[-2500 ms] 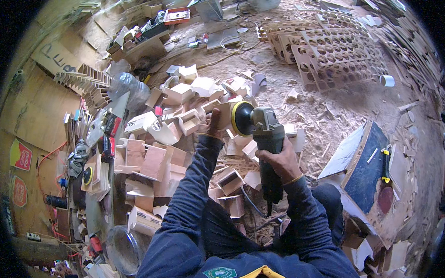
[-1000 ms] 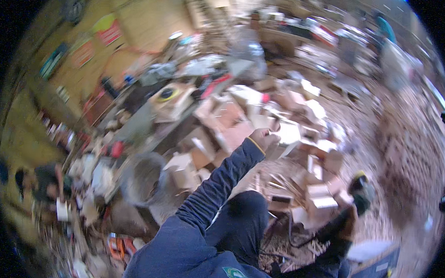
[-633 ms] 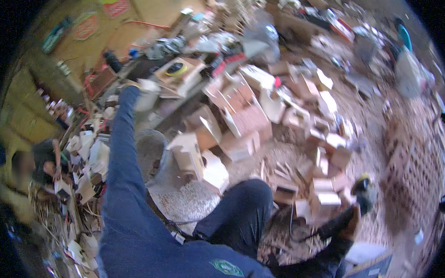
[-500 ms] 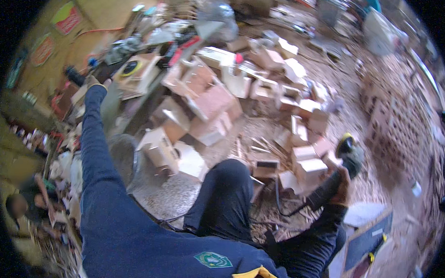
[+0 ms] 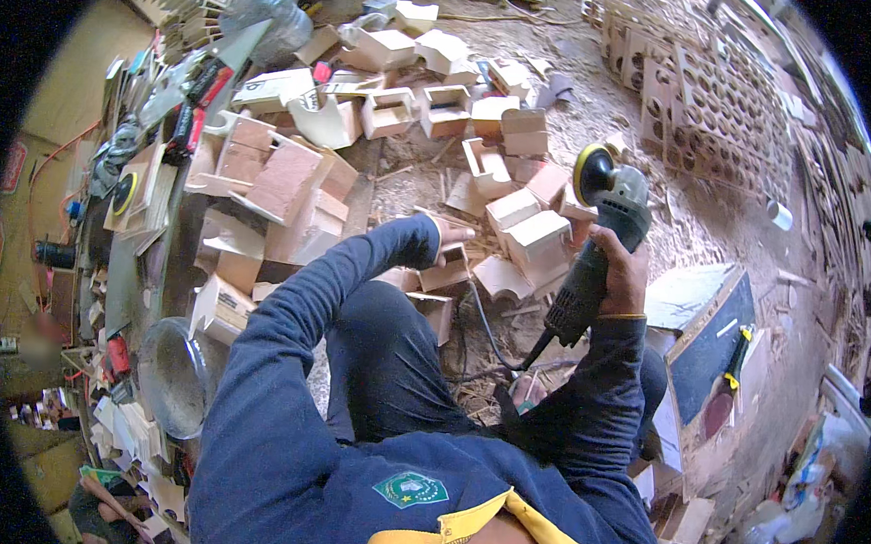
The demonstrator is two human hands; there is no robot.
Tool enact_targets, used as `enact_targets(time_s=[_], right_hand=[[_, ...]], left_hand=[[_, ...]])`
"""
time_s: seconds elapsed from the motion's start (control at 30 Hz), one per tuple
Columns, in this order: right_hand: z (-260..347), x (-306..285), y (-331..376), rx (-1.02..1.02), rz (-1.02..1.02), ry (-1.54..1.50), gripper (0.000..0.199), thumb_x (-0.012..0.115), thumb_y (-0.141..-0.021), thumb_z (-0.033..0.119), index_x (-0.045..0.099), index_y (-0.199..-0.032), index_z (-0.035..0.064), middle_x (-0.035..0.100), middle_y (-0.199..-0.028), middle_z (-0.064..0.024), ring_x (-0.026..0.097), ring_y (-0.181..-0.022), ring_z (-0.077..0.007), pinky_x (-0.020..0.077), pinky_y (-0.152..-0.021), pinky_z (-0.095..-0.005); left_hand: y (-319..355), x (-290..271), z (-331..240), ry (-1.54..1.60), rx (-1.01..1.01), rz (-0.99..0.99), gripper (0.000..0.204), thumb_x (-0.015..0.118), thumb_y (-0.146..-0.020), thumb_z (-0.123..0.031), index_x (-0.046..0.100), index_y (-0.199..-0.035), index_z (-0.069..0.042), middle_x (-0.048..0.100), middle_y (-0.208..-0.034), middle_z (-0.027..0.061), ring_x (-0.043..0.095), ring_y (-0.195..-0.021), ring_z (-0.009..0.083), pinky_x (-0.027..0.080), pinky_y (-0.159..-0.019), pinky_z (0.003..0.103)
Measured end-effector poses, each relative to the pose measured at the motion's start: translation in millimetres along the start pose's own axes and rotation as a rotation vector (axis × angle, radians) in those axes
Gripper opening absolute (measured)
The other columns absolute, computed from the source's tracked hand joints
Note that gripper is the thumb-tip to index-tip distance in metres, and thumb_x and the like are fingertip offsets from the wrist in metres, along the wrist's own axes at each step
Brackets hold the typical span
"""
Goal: The person uses an angle grinder with a sanding disc to smooth the surfaces of small wooden pieces. They hold each piece in one hand and move the grinder over the edges and faces, then place the finished piece aside and pick up another.
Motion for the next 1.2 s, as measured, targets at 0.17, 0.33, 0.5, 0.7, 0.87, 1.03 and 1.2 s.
enact_targets(time_s=[0.17, 0.33, 0.5, 0.7, 0.87, 1.03, 1.2], right_hand=[[2.9, -8.0, 2.4, 0.009, 0.029, 0.019, 0.031, 0.084, -0.075, 0.018, 0.067, -0.097, 0.0033, 0.066, -0.079, -0.0025, 0.06, -0.061, -0.0136, 0.0506, -0.058, -0.0299], [2.8, -10.7, -4.5, -0.111, 0.001, 0.044, 0.033, 0.083, -0.075, 0.019, 0.068, -0.1, 0.0029, 0.067, -0.082, -0.0038, 0.062, -0.065, -0.0146, 0.0518, -0.06, -0.0299], [5.8, 9.0, -5.7, -0.229, 0.142, 0.097, 0.055, 0.091, -0.07, 0.021, 0.064, -0.114, 0.0019, 0.071, -0.094, -0.0066, 0.066, -0.079, -0.0163, 0.056, -0.071, -0.0326], [13.0, 30.0, 2.1, -0.495, 0.125, 0.307, 0.072, 0.092, -0.065, 0.03, 0.059, -0.124, 0.0071, 0.073, -0.102, -0.0129, 0.071, -0.092, -0.0271, 0.0552, -0.086, -0.039], [7.1, 33.2, 3.4, -0.383, 0.121, 0.439, 0.072, 0.089, -0.066, 0.031, 0.056, -0.125, 0.0071, 0.072, -0.105, -0.0198, 0.071, -0.098, -0.0348, 0.0555, -0.086, -0.0429], [8.3, 35.9, 11.6, -0.338, 0.093, 0.543, 0.066, 0.085, -0.068, 0.03, 0.057, -0.123, 0.0059, 0.072, -0.101, -0.0186, 0.072, -0.093, -0.0336, 0.0559, -0.084, -0.0418], [11.2, 24.5, 5.2, -0.333, -0.067, 0.641, 0.069, 0.086, -0.065, 0.041, 0.053, -0.115, 0.007, 0.072, -0.098, -0.0256, 0.071, -0.091, -0.0444, 0.0566, -0.079, -0.0494]], left_hand=[[36.4, 99.0, 73.2, 1.313, -1.435, -0.057, 0.093, 0.05, -0.093, -0.071, 0.035, -0.152, -0.001, 0.063, -0.123, 0.0341, 0.07, -0.103, 0.0398, 0.059, -0.088, 0.046], [49.0, -9.5, 89.4, 0.558, -0.957, -0.45, 0.055, 0.072, -0.088, -0.036, 0.058, -0.134, -0.01, 0.072, -0.102, 0.0109, 0.065, -0.082, 0.0212, 0.055, -0.077, 0.037], [34.8, -165.5, 33.8, 0.654, -0.449, -1.282, 0.071, 0.081, -0.075, -0.005, 0.038, -0.131, -0.01, 0.058, -0.118, 0.0129, 0.063, -0.1, 0.0213, 0.056, -0.083, 0.033], [-6.6, -201.1, 35.2, 0.908, -0.588, -1.311, 0.047, 0.074, -0.067, 0.0, 0.056, -0.111, -0.003, 0.069, -0.097, 0.011, 0.064, -0.076, 0.0195, 0.055, -0.071, 0.032], [-10.9, -179.8, 13.8, 0.634, -0.879, -1.467, 0.036, 0.078, -0.087, -0.033, 0.069, -0.1, -0.001, 0.073, -0.097, 0.007, 0.065, -0.083, 0.0195, 0.053, -0.077, 0.034], [-22.4, -168.9, 7.5, 0.823, -0.685, -1.633, 0.046, 0.08, -0.085, -0.05, 0.07, -0.093, -0.006, 0.072, -0.093, 0.003, 0.062, -0.084, 0.0144, 0.051, -0.079, 0.03], [-12.8, -166.6, 27.3, 0.893, -0.628, -1.688, 0.053, 0.079, -0.085, -0.054, 0.071, -0.1, -0.003, 0.072, -0.095, 0.0043, 0.061, -0.084, 0.0159, 0.052, -0.077, 0.033]])
Point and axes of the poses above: each hand's wrist, its own y-axis away from the middle knuckle, its own x-axis out of the palm, z = x × y, the point moved 7 cm from there along -y, towards the middle knuckle
